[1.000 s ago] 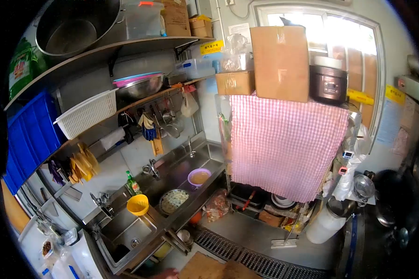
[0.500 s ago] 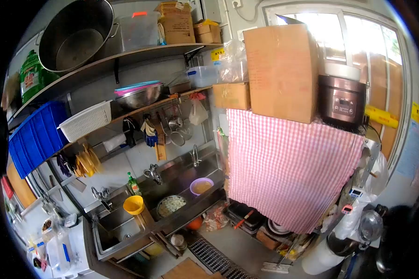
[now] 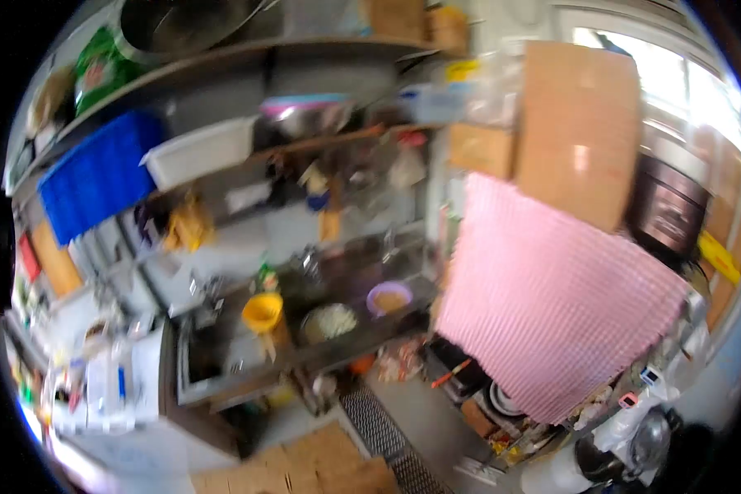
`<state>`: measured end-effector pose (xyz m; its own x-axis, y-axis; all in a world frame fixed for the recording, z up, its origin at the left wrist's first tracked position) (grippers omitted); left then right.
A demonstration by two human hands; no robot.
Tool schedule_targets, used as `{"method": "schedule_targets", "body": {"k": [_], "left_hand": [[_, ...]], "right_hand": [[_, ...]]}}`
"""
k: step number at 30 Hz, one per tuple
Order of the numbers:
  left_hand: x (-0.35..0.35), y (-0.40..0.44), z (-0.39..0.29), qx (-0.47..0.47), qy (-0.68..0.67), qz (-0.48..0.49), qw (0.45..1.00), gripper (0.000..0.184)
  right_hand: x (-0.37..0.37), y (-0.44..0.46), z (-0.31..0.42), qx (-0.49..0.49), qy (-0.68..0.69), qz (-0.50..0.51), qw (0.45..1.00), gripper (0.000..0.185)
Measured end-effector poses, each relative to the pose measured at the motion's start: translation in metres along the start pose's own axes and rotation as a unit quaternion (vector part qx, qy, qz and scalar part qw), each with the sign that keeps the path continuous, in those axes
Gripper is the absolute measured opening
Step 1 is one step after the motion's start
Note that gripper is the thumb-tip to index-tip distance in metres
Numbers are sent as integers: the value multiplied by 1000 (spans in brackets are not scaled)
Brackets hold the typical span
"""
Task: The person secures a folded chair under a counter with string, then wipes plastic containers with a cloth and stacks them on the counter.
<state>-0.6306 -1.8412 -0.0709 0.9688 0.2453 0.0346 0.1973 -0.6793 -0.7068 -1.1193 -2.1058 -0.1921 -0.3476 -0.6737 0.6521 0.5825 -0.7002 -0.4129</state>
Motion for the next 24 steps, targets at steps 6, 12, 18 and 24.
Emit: {"method": "schedule_targets", "body": {"k": [6, 12, 18, 24], "left_hand": [[94, -38, 91, -73, -186, -93, 975, 36], [212, -126, 254, 79, -335, -179, 922, 30], [331, -239, 394, 151, -439, -336, 819, 28], [423, -283, 464, 107, -420, -472, 768, 21]], "right_hand": [[-60, 2, 66, -169, 381, 53, 907, 16], [-112, 10, 162, -189, 275, 60, 941, 13], [-191, 20, 236, -330, 135, 151, 922, 15], [-305, 178, 382, 79, -51, 233, 968, 11]]}}
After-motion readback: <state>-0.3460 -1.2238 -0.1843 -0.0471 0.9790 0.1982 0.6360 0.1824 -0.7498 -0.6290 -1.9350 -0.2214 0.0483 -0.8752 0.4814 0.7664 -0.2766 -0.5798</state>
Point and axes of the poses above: each hand's wrist, its own y-axis towards the middle knuckle, its own x-axis out of the back of the hand, z = x × y, the point moved 10 cm from there along y, towards the middle knuckle, and after that the axes turned 1 degree about -y, right-handed, at the moved point
